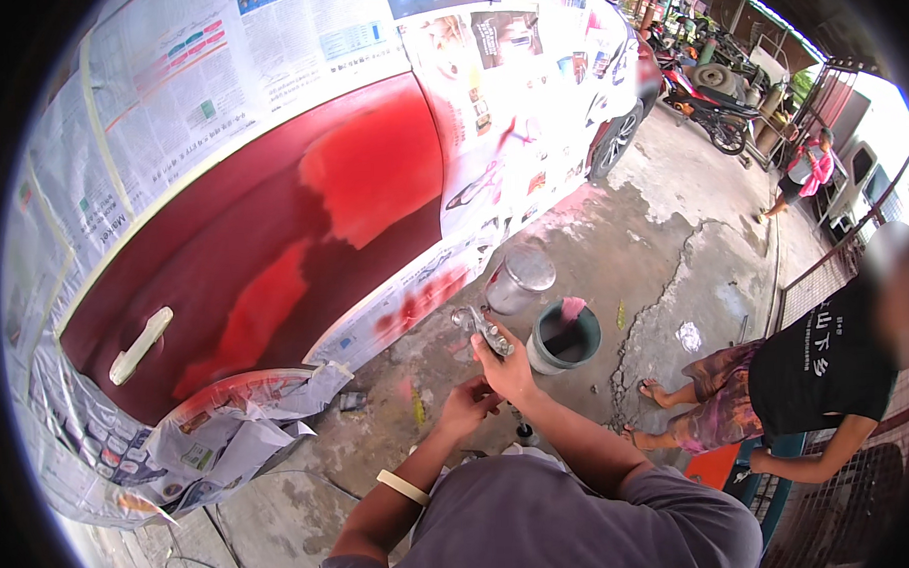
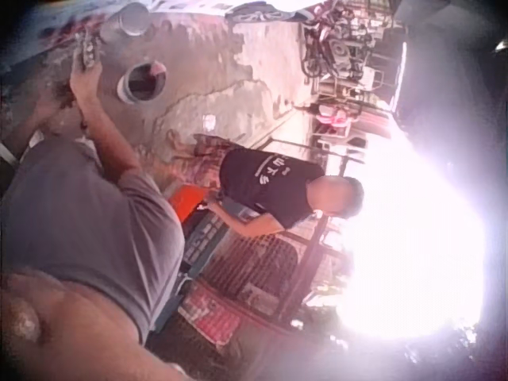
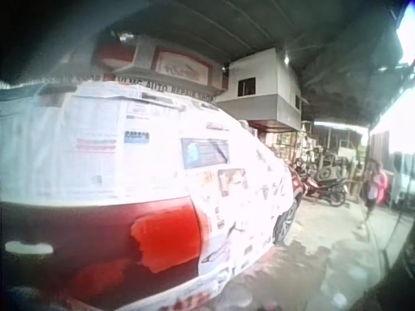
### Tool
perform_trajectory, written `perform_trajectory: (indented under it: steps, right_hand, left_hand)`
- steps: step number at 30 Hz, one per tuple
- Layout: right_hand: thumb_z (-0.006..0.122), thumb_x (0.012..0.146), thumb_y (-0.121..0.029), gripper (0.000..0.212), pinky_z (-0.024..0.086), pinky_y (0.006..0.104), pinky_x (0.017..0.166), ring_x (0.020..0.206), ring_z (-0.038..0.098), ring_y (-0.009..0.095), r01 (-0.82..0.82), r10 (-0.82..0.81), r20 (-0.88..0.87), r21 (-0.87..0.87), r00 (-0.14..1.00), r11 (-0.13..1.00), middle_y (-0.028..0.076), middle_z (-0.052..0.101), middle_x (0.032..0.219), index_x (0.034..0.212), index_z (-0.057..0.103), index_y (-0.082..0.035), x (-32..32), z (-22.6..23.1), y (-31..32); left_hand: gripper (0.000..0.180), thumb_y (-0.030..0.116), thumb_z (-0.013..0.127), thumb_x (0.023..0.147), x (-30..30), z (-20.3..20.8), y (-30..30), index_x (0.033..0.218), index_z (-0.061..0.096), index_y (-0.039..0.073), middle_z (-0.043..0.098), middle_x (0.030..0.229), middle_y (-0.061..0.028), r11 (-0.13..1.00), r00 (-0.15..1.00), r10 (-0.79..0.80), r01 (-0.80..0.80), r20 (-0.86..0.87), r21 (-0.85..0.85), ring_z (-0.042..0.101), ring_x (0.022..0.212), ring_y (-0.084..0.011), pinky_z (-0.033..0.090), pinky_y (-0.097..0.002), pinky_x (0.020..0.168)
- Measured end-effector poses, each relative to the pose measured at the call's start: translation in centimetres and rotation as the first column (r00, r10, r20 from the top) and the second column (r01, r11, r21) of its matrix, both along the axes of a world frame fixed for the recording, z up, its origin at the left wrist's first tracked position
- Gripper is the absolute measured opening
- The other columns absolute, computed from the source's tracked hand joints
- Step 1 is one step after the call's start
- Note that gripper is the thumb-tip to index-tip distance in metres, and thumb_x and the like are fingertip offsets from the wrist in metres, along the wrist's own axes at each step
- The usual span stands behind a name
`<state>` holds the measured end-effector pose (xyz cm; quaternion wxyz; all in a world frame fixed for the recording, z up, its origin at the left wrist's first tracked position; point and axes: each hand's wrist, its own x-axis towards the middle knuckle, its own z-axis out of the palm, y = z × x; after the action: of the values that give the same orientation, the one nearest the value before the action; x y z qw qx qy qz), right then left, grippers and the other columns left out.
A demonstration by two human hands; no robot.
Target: The person prepares red paint and uses a spray gun to apply it to a car door that is masked with newspaper. They walk to the work area, then repeatedly spray the door surface in overlapping passes while another person stands nearby.
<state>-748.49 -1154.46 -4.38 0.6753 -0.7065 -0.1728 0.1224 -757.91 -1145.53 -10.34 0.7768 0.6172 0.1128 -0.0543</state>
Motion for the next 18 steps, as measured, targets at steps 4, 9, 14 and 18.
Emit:
perform_trajectory:
  steps: [4, 9, 14, 18]
  right_hand:
    - [0.066, 0.100, -0.027, 0.047, 0.049, 0.0257, 0.065, 0.072, 0.057, 0.008, 0.067, -0.067, -0.071, 0.010, 0.995, 0.998, 0.001, 0.064, 0.084, 0.137, 0.055, 0.001, -0.9, 1.4, 2.1]
    - [0.060, 0.103, -0.026, 0.033, 0.034, 0.0223, 0.040, 0.047, 0.045, 0.004, 0.120, -0.119, -0.030, 0.041, 0.992, 0.992, 0.001, 0.059, 0.076, 0.129, 0.056, -0.005, -1.0, 1.4, 3.4]
    - [0.059, 0.104, -0.027, 0.032, 0.033, 0.0220, 0.039, 0.046, 0.044, 0.004, 0.119, -0.112, -0.096, 0.071, 0.989, 0.990, 0.002, 0.058, 0.076, 0.127, 0.056, -0.005, 0.8, 2.5, 3.6]
    - [0.064, 0.101, -0.031, 0.046, 0.042, 0.0226, 0.060, 0.070, 0.053, 0.005, 0.079, -0.072, -0.191, 0.030, 0.979, 0.996, -0.002, 0.060, 0.078, 0.136, 0.057, -0.002, 2.9, 4.2, 2.8]
  left_hand:
    - [0.019, 0.009, 0.067, 0.095, -0.5, -0.1, 1.8, 0.113, 0.067, 0.004, 0.069, 0.092, 0.0007, 0.993, 0.998, 0.008, -0.001, 0.055, -0.119, 0.062, 0.072, -0.0085, 0.047, -0.0240, 0.065]
    - [0.018, 0.015, 0.065, 0.099, 0.2, -1.8, 3.5, 0.115, 0.068, 0.007, 0.069, 0.096, 0.0023, 0.967, 0.988, -0.134, 0.146, 0.072, -0.210, 0.062, 0.075, -0.0067, 0.046, -0.0229, 0.064]
    - [0.017, 0.017, 0.063, 0.101, 2.4, 0.1, 4.5, 0.115, 0.068, 0.007, 0.069, 0.097, 0.0026, 0.965, 0.978, -0.195, 0.205, 0.071, -0.162, 0.063, 0.078, -0.0062, 0.046, -0.0227, 0.065]
    - [0.015, 0.012, 0.060, 0.102, 5.0, 0.1, 4.0, 0.113, 0.067, 0.004, 0.070, 0.094, 0.0006, 0.978, 0.976, -0.109, 0.139, 0.191, -0.153, 0.065, 0.079, -0.0080, 0.049, -0.0254, 0.067]
